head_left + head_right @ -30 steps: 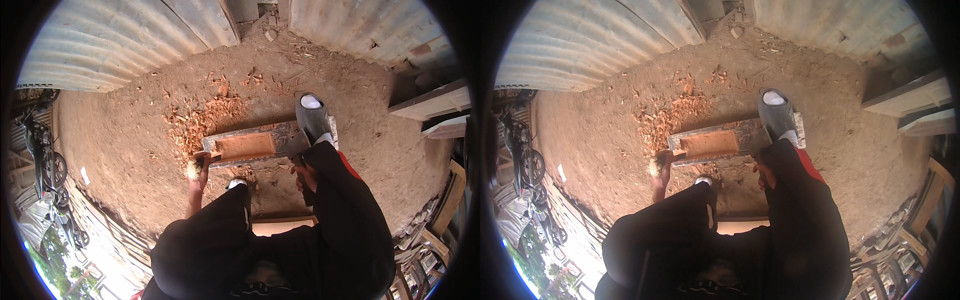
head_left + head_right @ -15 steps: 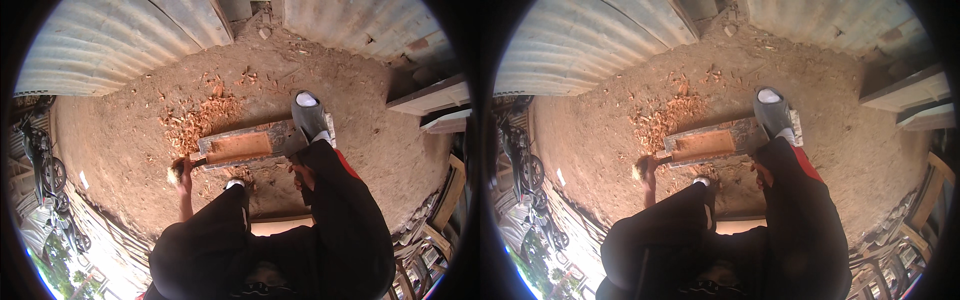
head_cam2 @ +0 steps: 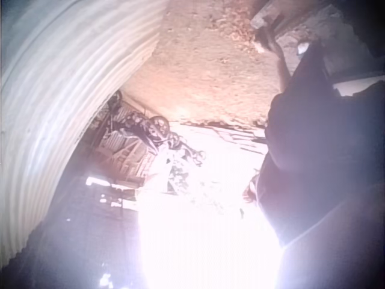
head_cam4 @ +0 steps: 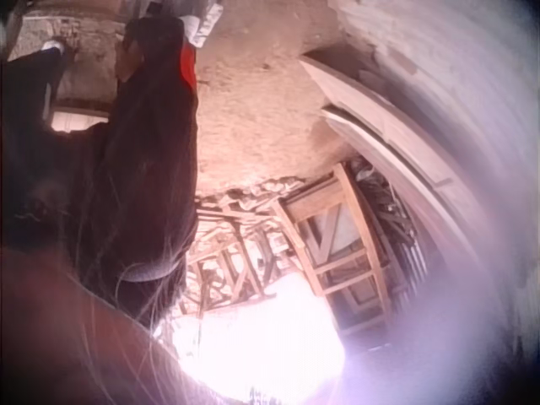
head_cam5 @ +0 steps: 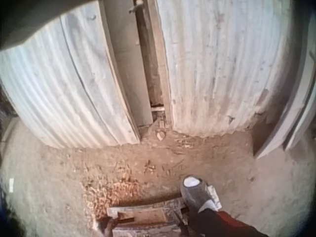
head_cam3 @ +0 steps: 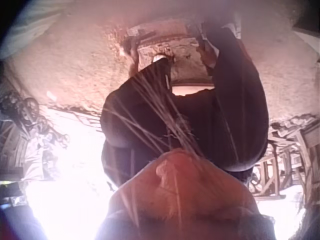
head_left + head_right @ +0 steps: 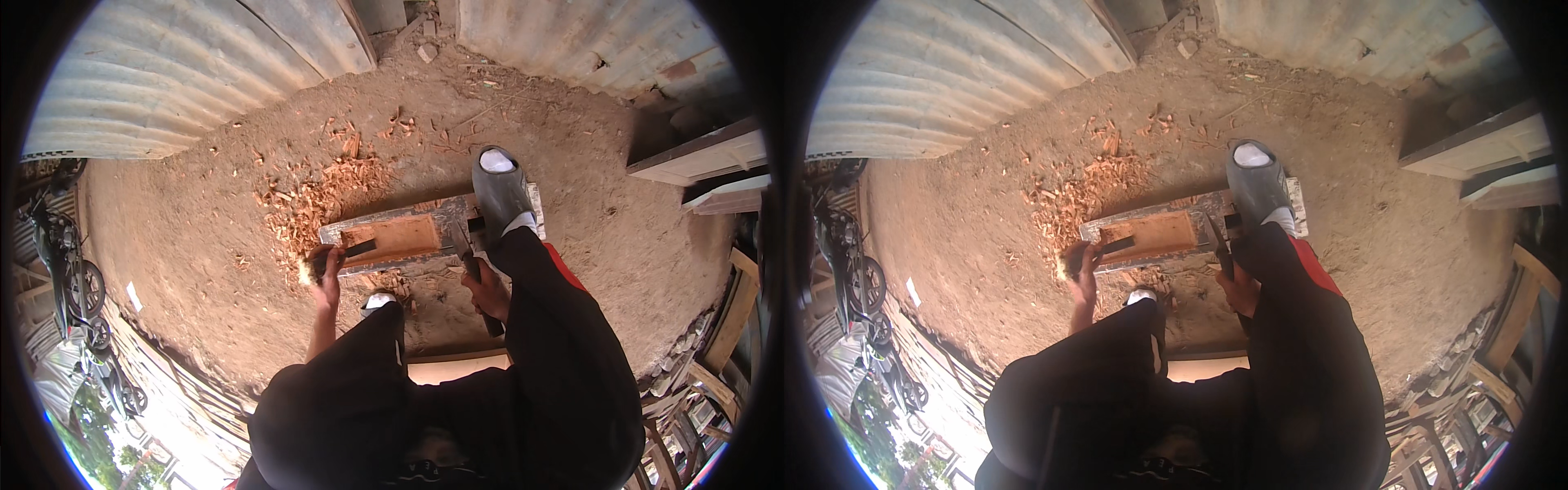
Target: The person uses a small axe to repeatedly strike and carve a rectangular wooden block placed on the ground. Wood shavings accumulate around the block as the person continues to shape the wood by hand.
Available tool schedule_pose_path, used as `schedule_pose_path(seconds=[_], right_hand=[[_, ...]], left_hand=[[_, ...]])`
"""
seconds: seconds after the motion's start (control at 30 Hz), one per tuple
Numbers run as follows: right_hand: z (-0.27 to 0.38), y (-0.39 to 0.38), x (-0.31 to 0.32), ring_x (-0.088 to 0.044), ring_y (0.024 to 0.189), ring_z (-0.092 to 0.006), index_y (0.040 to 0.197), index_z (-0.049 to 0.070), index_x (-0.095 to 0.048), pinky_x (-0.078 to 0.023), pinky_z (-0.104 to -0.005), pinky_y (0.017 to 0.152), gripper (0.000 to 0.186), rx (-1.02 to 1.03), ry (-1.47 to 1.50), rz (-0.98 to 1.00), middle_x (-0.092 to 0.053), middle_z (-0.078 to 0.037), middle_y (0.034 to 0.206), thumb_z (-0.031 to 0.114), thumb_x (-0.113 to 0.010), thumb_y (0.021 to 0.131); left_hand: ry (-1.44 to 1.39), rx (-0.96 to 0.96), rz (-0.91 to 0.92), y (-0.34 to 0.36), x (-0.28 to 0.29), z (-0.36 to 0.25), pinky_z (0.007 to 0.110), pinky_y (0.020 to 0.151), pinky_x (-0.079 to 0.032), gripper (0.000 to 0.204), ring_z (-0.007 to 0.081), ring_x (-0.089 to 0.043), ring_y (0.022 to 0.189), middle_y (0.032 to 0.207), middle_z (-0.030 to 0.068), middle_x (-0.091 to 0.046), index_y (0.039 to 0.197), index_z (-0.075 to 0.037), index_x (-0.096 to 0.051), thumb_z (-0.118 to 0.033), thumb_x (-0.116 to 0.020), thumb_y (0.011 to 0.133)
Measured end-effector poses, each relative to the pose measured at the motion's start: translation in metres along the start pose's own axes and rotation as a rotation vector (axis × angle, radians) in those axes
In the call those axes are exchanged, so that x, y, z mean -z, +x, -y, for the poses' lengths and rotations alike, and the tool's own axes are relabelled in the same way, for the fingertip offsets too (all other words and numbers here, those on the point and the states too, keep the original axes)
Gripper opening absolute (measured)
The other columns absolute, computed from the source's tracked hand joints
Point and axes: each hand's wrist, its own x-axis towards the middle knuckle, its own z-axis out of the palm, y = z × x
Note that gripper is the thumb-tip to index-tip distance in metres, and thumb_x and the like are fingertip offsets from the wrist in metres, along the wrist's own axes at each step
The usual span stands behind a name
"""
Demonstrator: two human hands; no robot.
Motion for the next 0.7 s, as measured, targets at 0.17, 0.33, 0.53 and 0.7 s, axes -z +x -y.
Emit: schedule_pose_path(seconds=[0.17, 0.33, 0.53, 0.7], right_hand=[[0.005, 0.0, 0.008, -0.049, 0.049, -0.0105, 0.121, 0.007, -0.048, -0.043, -0.0313, 0.041, 0.029, -0.218, 0.244, 0.056, -0.054, -0.004, 0.082, 0.02, -0.058, 0.097], [0.008, -0.003, 0.011, -0.05, 0.05, -0.01, 0.121, 0.007, -0.046, -0.044, -0.0311, 0.042, 0.028, -0.233, 0.227, 0.077, -0.057, -0.004, 0.089, 0.021, -0.057, 0.099], [0.009, 0.001, 0.007, -0.051, 0.05, -0.0098, 0.126, 0.006, -0.045, -0.044, -0.0314, 0.042, 0.033, -0.239, 0.187, 0.075, -0.059, -0.004, 0.093, 0.021, -0.057, 0.099], [0.005, 0.002, 0.01, -0.05, 0.05, -0.0101, 0.128, 0.008, -0.044, -0.044, -0.0313, 0.042, 0.035, -0.285, 0.245, 0.08, -0.06, -0.004, 0.094, 0.021, -0.058, 0.098]], left_hand=[[0.18, -0.068, 0.077, 0.003, 0.023, -0.019, 0.036, 0.091, -0.057, 0.018, 0.0211, -0.068, 0.096, 0.097, 0.0093, -0.067, 0.116, -0.002, -0.057, -0.009, -0.062, 0.101], [-0.038, 0.083, 0.103, -0.006, -0.045, -0.034, 0.039, 0.091, -0.059, 0.017, 0.0249, -0.069, 0.105, 0.099, 0.0108, -0.068, 0.114, -0.003, -0.058, -0.011, -0.064, 0.1], [-0.093, 0.093, 0.111, -0.009, -0.043, 0.008, 0.041, 0.093, -0.059, 0.018, 0.0294, -0.069, 0.109, 0.103, 0.0118, -0.069, 0.115, -0.004, -0.058, -0.009, -0.065, 0.1], [0.061, 0.066, 0.06, -0.004, 0.035, 0.003, 0.038, 0.091, -0.059, 0.018, 0.0259, -0.07, 0.105, 0.1, 0.0117, -0.07, 0.115, -0.004, -0.058, -0.01, -0.064, 0.099]])
